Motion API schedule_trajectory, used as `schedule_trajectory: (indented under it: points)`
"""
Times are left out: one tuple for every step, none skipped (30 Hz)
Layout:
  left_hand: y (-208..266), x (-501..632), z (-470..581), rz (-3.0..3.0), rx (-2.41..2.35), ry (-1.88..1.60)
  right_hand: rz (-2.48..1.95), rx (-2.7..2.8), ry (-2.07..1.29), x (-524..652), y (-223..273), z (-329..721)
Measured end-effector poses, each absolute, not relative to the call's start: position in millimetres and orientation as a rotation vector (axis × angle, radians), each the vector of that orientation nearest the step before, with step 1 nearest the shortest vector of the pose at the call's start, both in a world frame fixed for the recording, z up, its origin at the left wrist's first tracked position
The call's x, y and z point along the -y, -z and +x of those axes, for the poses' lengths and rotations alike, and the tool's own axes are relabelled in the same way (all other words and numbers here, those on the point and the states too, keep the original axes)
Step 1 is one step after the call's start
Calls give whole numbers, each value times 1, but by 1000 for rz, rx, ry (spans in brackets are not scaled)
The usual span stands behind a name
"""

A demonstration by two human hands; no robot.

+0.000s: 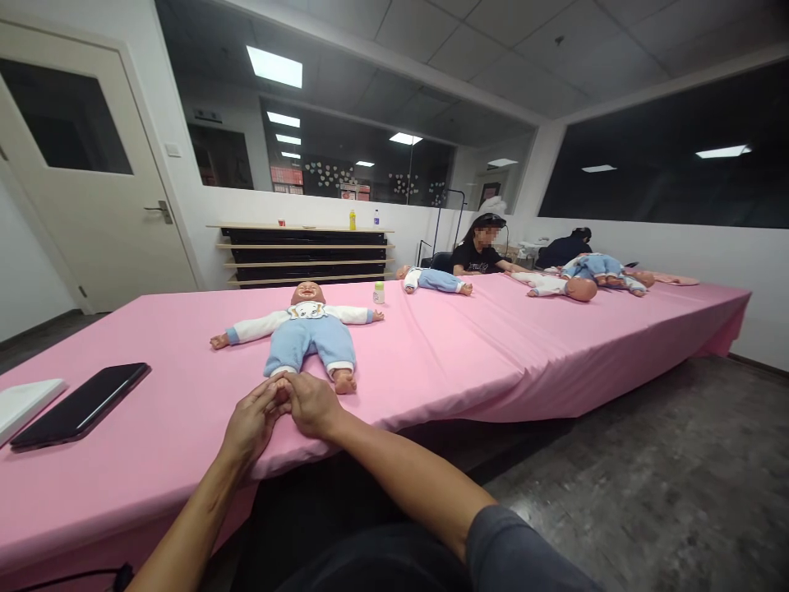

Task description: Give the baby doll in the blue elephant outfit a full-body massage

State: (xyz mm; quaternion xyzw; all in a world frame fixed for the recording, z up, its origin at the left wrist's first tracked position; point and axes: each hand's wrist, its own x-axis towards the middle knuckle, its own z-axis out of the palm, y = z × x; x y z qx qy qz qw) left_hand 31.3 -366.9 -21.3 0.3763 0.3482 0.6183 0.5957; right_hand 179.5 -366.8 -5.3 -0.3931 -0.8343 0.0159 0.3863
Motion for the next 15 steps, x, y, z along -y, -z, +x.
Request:
schedule_trajectory:
  points:
    - [22,367,31,873,-799,-1438,-992,2120,-41,367,5,180]
    - [22,367,31,873,-789,-1438,-987,2117,-39,368,4,180]
    - [22,367,32,874,-783,-1437,-991,2117,-38,368,4,180]
    - [22,367,32,877,-781,-1436,-1004,2118,-40,368,4,181]
    - [22,367,33,882,-786,-1437,-1022,2121,-45,368,4,181]
    - [22,368,33,889,-795,-1436,-1038,2123,-54,367,5,182]
    - [22,368,33,895,-805,-1435,-1049,2124,-63,366,5,182]
    - [22,368,34,897,-813,-1437,-1052,2125,-71,364,6,182]
    - [22,368,34,897,-816,-1437,-1046,2127,-78,363,8,182]
    - [21,368,34,894,-815,-1437,-1039,2129,-81,362,9,182]
    - [21,368,34,891,-809,-1435,-1035,2129,-82,360,11,182]
    - [21,369,34,886,-800,-1434,-1033,2127,-80,359,12,181]
    - [20,369,33,882,-790,-1434,-1031,2122,-76,359,13,181]
    - [20,370,33,879,-781,-1433,-1026,2114,-70,358,13,180]
    - [20,370,33,878,-773,-1435,-1018,2104,-64,359,13,180]
